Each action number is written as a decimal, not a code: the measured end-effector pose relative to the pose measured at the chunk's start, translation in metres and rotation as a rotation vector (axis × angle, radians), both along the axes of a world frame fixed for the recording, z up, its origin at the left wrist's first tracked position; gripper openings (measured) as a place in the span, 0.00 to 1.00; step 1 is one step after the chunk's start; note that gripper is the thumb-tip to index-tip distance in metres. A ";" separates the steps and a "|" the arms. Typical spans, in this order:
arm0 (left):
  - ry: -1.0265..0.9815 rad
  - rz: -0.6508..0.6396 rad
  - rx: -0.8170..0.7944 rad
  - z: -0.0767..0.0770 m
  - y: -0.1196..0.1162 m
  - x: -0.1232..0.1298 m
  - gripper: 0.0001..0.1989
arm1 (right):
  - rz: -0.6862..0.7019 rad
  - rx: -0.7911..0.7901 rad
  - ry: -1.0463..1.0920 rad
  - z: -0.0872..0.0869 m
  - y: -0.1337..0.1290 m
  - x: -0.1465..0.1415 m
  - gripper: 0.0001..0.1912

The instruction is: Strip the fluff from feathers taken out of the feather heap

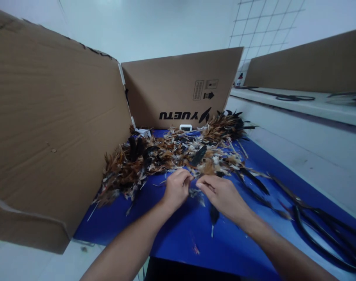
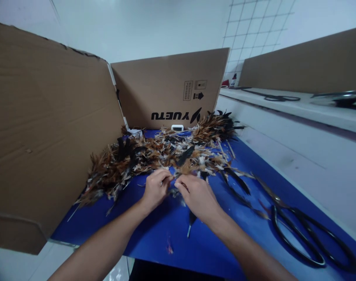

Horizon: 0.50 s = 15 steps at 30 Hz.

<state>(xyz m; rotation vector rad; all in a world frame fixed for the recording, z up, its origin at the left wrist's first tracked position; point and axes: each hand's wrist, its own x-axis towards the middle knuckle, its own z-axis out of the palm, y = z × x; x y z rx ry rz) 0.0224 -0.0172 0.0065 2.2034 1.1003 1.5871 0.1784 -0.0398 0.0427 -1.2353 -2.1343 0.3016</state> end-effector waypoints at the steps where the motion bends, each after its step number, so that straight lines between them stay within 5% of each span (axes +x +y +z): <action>1: 0.046 -0.009 0.019 -0.002 0.000 0.000 0.08 | -0.022 0.121 -0.110 0.006 -0.003 0.000 0.12; 3: 0.116 -0.036 0.048 -0.005 0.001 -0.001 0.09 | -0.036 0.283 -0.287 0.018 -0.003 0.001 0.12; 6: 0.153 -0.111 0.064 -0.006 0.001 -0.002 0.09 | 0.052 0.264 -0.353 0.033 0.014 0.004 0.10; 11: 0.033 -0.218 -0.022 0.001 0.001 -0.002 0.07 | 0.323 -0.385 0.006 0.031 0.056 0.016 0.09; 15: -0.124 -0.193 -0.175 0.007 0.001 -0.002 0.08 | 0.291 -0.720 0.528 0.000 0.059 0.018 0.14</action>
